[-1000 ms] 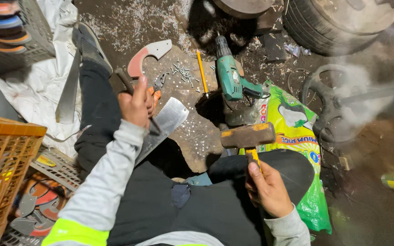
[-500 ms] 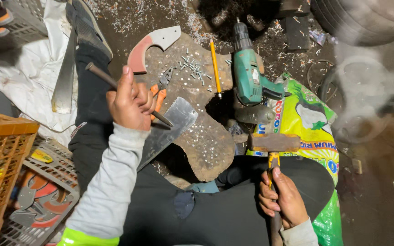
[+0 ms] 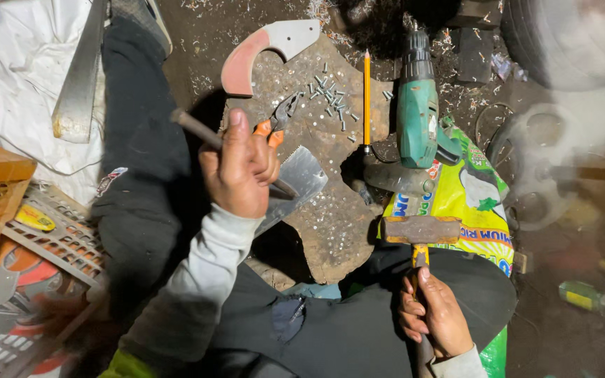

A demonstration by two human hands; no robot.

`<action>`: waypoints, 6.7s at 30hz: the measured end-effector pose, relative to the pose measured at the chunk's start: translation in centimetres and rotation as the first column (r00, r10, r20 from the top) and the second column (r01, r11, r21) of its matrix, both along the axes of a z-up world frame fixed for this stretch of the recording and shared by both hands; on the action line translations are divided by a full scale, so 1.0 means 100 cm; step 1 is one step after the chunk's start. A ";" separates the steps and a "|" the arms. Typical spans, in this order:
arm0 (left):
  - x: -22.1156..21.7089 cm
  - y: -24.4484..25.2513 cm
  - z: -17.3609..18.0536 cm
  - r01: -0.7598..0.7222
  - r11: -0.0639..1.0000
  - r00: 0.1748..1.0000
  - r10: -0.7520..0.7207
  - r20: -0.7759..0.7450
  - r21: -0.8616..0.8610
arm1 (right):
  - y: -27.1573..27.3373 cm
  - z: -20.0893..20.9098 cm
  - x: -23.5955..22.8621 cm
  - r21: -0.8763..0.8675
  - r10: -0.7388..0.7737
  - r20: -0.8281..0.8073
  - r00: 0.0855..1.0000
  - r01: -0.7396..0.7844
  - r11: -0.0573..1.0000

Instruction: The person aligns a metal sickle blade with a handle, marks the blade with a pencil, and uses a hammer to drive a pin through the aligned parts. The person then uses a screwdriver to tighten the pin, securing the blade to the handle.

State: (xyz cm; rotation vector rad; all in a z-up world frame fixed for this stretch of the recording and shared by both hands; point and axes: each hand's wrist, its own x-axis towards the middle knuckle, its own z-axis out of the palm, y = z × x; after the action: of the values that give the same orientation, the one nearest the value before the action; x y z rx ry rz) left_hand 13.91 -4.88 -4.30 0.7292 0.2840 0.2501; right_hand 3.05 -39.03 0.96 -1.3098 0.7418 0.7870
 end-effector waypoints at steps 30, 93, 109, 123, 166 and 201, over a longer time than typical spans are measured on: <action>0.019 -0.023 -0.018 0.016 0.996 1.000 -0.015 -0.014 0.087 | -0.004 0.004 -0.009 0.025 -0.001 0.040 0.999 0.000 1.000; -0.003 -0.083 -0.016 -0.075 0.477 0.986 -0.095 0.136 0.876 | 0.044 0.161 0.013 -0.919 0.885 0.381 0.267 0.001 0.395; 0.020 -0.059 -0.018 0.006 0.645 1.000 -0.012 0.002 0.765 | 0.013 0.099 -0.061 -0.395 0.261 0.188 0.947 -0.170 0.903; 0.012 -0.080 -0.030 -0.280 0.380 0.957 0.035 0.288 0.882 | 0.053 0.165 -0.011 -0.774 0.710 0.477 0.518 -0.135 0.619; -0.088 0.026 0.060 -0.113 -0.099 0.989 -0.110 0.102 0.989 | 0.000 0.044 -0.115 -0.310 0.152 0.062 0.986 -0.126 0.942; -0.095 0.041 -0.081 0.698 0.012 0.708 -0.164 -0.687 0.716 | 0.094 -0.013 0.050 -0.897 0.789 0.396 0.470 0.013 0.443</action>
State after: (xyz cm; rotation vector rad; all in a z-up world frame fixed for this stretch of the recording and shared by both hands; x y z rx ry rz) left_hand 4.43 -0.81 -12.38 2.2303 0.2519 -0.4969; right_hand 8.10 -29.66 -0.32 -2.5958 -0.1308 0.0669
